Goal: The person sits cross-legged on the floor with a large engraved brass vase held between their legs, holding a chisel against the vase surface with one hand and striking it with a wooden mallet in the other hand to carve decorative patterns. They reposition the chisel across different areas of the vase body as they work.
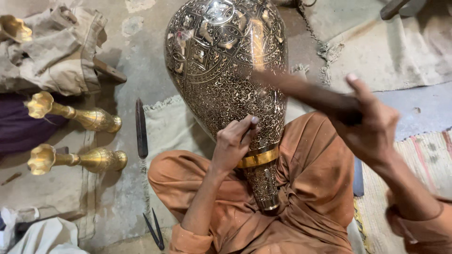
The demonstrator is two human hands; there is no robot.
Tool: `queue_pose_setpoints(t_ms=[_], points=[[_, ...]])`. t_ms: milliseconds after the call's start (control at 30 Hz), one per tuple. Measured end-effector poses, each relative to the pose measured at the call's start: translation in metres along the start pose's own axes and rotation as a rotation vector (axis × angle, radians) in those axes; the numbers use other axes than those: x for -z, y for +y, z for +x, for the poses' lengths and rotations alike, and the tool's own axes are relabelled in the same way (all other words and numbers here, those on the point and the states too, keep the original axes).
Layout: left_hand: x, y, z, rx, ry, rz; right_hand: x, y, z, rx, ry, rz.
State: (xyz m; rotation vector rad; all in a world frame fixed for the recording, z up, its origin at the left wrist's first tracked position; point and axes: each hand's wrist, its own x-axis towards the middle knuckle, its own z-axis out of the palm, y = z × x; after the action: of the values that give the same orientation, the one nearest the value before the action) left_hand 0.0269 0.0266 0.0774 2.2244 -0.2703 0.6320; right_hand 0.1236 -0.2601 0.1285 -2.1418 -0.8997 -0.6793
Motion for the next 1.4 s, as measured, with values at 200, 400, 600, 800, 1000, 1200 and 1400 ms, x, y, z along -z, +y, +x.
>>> queue_pose_setpoints(t_ms=[200,400,600,800,1000,1200,1400], points=[[-0.003,-0.009,0.0,-0.006,-0.022,-0.054,-0.004,-0.007,0.0,0.182,-0.292,-0.528],[0.002,-0.006,0.003,0.043,-0.112,0.061,-0.002,-0.012,-0.002,-0.053,-0.143,0.04],[-0.002,0.013,0.002,-0.007,0.104,-0.09,0.01,-0.012,-0.012,0.008,-0.218,-0.389],[-0.005,0.013,-0.003,0.1,-0.003,-0.024,0.015,-0.003,-0.025,0.019,-0.229,-0.43],[-0.017,0.009,-0.012,-0.004,0.082,0.052,0.013,0.005,-0.03,0.061,-0.279,-0.499],[-0.024,0.002,-0.019,0.034,0.162,0.021,0.015,0.008,-0.02,0.207,-0.27,-0.654],[-0.029,0.005,-0.019,0.054,0.182,-0.017,0.019,0.001,-0.009,0.052,-0.066,-0.295]])
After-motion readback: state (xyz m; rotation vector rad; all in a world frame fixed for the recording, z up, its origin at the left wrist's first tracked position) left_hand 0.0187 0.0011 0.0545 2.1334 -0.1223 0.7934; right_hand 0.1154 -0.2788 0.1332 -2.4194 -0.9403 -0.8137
